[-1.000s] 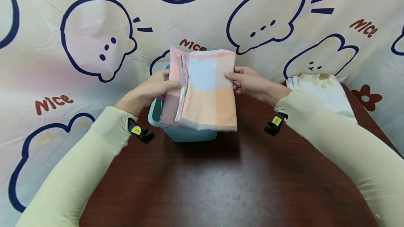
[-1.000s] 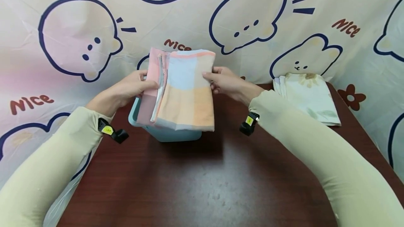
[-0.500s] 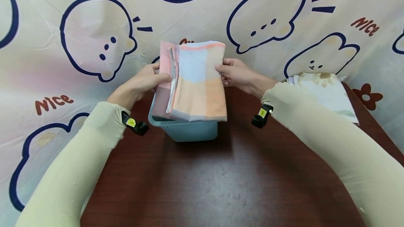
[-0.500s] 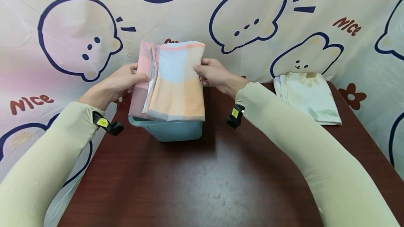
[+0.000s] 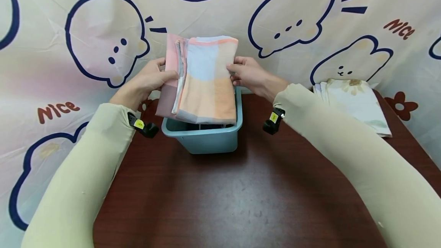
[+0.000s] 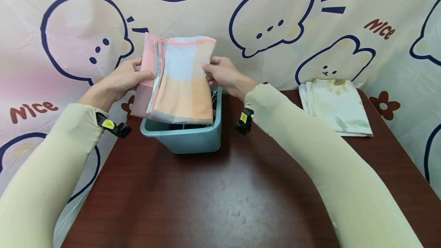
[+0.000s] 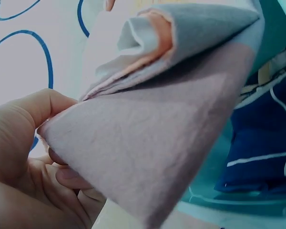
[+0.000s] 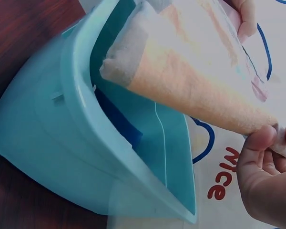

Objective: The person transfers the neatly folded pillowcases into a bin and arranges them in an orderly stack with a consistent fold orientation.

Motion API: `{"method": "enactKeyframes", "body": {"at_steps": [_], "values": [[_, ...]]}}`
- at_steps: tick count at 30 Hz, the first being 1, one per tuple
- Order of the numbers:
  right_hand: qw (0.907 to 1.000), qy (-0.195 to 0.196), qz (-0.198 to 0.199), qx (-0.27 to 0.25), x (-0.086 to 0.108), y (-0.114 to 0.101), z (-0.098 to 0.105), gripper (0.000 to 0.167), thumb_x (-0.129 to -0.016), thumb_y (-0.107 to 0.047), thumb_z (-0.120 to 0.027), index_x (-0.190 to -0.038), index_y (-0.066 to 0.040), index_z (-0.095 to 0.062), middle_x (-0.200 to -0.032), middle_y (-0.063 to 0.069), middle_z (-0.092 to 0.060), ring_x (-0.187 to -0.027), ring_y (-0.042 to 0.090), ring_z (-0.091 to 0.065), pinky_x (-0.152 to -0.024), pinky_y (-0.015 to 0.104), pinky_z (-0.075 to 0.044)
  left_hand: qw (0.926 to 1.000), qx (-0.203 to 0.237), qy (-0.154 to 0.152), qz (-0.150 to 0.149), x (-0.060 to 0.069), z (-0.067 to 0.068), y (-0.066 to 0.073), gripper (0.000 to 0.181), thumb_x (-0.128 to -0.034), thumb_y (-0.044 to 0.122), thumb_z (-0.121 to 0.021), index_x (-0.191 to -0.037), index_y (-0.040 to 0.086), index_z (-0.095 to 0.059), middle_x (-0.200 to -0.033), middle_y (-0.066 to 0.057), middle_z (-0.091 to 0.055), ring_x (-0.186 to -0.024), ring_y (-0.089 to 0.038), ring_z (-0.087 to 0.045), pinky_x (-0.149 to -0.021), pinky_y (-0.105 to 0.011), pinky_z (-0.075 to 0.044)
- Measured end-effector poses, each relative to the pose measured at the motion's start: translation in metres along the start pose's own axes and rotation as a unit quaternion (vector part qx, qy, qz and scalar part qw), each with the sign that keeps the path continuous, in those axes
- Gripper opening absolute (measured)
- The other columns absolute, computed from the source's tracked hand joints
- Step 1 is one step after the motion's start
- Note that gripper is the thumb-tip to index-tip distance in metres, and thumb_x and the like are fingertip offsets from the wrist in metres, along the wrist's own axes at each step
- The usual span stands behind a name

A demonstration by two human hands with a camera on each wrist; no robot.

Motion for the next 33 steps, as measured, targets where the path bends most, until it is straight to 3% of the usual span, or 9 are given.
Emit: {"method": "enactKeyframes", "body": {"at_steps": [3,9,15,19,25,30,33], "values": [[1.0000,-0.003,0.005,-0.004,-0.002,0.000,-0.003,0.033,-0.108,-0.019,-0.046,-0.139,-0.008,-0.050,-0.105,0.004,-0.055,-0.080,0.013,-0.050,-0.066,0.020,-0.047,0.9998,-0.019,0.003,0.000,-0.002,0.002,0.000,0.069,-0.0995,0.028,-0.053,-0.160,0.013,-0.025,-0.149,-0.019,-0.050,-0.110,-0.020,-0.061,-0.080,-0.024,-0.054],[0.9998,0.010,0.007,0.015,-0.008,0.007,-0.008,0.028,-0.108,-0.017,-0.047,-0.132,-0.005,-0.052,-0.100,0.005,-0.055,-0.078,0.013,-0.052,-0.069,0.021,-0.049,0.9992,-0.039,0.010,-0.009,-0.005,-0.001,-0.002,0.065,-0.0984,0.023,-0.054,-0.157,0.007,-0.030,-0.145,-0.021,-0.053,-0.107,-0.019,-0.061,-0.077,-0.023,-0.054],[0.9986,0.026,0.001,0.046,-0.012,0.019,-0.009,0.028,-0.108,-0.017,-0.047,-0.132,-0.005,-0.054,-0.097,0.005,-0.054,-0.077,0.013,-0.052,-0.072,0.022,-0.050,0.9987,-0.049,0.011,0.007,-0.008,-0.011,-0.003,0.067,-0.0982,0.020,-0.054,-0.157,0.006,-0.028,-0.146,-0.021,-0.051,-0.116,-0.027,-0.058,-0.101,-0.042,-0.053],[0.9976,0.030,-0.004,0.062,-0.014,0.026,-0.008,0.027,-0.108,-0.017,-0.046,-0.130,-0.004,-0.054,-0.094,0.006,-0.054,-0.077,0.012,-0.052,-0.074,0.024,-0.051,0.9986,-0.050,0.009,0.013,-0.010,-0.018,-0.008,0.069,-0.0974,0.017,-0.055,-0.159,0.007,-0.025,-0.146,-0.023,-0.051,-0.117,-0.031,-0.058,-0.105,-0.050,-0.051],[0.9965,0.021,-0.018,0.079,-0.016,0.034,-0.008,0.030,-0.108,-0.016,-0.046,-0.134,-0.003,-0.053,-0.095,0.007,-0.054,-0.078,0.013,-0.053,-0.074,0.023,-0.052,0.9968,-0.079,0.004,0.016,-0.011,-0.023,-0.016,0.066,-0.0969,0.019,-0.056,-0.157,0.006,-0.030,-0.143,-0.023,-0.053,-0.114,-0.031,-0.059,-0.103,-0.049,-0.052],[0.9949,0.013,-0.028,0.096,-0.017,0.038,-0.009,0.031,-0.107,-0.015,-0.046,-0.136,-0.003,-0.052,-0.097,0.008,-0.054,-0.079,0.014,-0.054,-0.084,0.028,-0.054,0.9959,-0.087,-0.008,0.019,-0.015,-0.028,-0.021,0.064,-0.0957,0.017,-0.055,-0.154,0.002,-0.033,-0.141,-0.023,-0.053,-0.113,-0.030,-0.057,-0.104,-0.048,-0.050],[0.9943,0.010,-0.030,0.102,-0.019,0.039,-0.011,0.032,-0.107,-0.014,-0.046,-0.136,-0.002,-0.053,-0.098,0.008,-0.055,-0.080,0.013,-0.055,-0.081,0.027,-0.054,0.9953,-0.092,-0.011,0.028,-0.019,-0.032,-0.024,0.066,-0.0948,0.017,-0.056,-0.154,0.002,-0.033,-0.139,-0.023,-0.053,-0.111,-0.029,-0.056,-0.099,-0.043,-0.051]]}}
Point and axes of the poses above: each hand's wrist, its own x-axis away from the middle knuckle, its own z-axis out of the back of the hand, y = z × x, the point moved 2 cm from there along -x, towards the middle knuckle
